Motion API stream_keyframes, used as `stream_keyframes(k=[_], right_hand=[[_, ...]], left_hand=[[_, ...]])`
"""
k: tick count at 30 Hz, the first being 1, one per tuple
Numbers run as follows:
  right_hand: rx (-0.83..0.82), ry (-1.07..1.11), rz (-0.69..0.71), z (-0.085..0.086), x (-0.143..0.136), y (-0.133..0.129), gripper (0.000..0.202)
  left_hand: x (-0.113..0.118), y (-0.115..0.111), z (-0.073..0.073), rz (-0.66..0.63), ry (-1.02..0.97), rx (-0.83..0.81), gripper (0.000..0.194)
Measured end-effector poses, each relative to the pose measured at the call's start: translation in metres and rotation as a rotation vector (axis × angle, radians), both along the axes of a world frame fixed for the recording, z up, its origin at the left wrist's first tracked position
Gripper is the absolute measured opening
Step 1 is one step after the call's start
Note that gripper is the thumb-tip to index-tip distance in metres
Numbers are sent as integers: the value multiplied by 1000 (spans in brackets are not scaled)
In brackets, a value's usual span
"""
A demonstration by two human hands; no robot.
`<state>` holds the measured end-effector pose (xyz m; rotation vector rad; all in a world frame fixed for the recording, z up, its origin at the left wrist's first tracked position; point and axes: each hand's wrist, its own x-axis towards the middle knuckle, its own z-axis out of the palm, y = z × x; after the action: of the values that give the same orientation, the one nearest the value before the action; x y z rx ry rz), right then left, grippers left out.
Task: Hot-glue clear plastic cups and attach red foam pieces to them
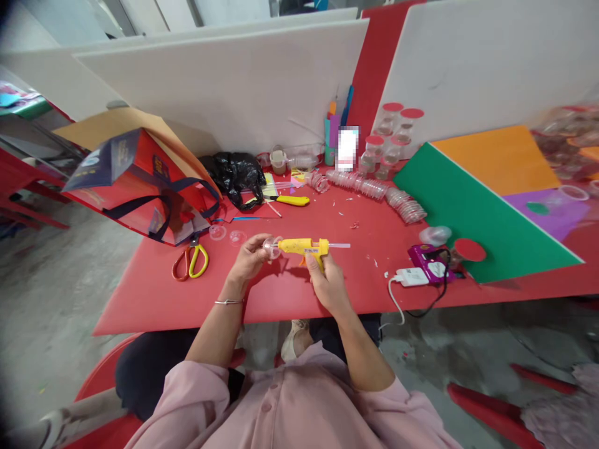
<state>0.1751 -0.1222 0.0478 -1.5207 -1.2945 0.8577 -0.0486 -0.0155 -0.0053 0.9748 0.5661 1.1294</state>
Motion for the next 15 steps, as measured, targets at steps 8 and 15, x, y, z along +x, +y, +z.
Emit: stream_keyframes(k=[8,15], right_hand=[[-3,-45,-6,2,-2,-3,42],[-10,71,23,-6,-2,-1,41]], left_hand=[[1,2,4,27,-29,-30,52],[0,2,1,27,-6,-40,55]])
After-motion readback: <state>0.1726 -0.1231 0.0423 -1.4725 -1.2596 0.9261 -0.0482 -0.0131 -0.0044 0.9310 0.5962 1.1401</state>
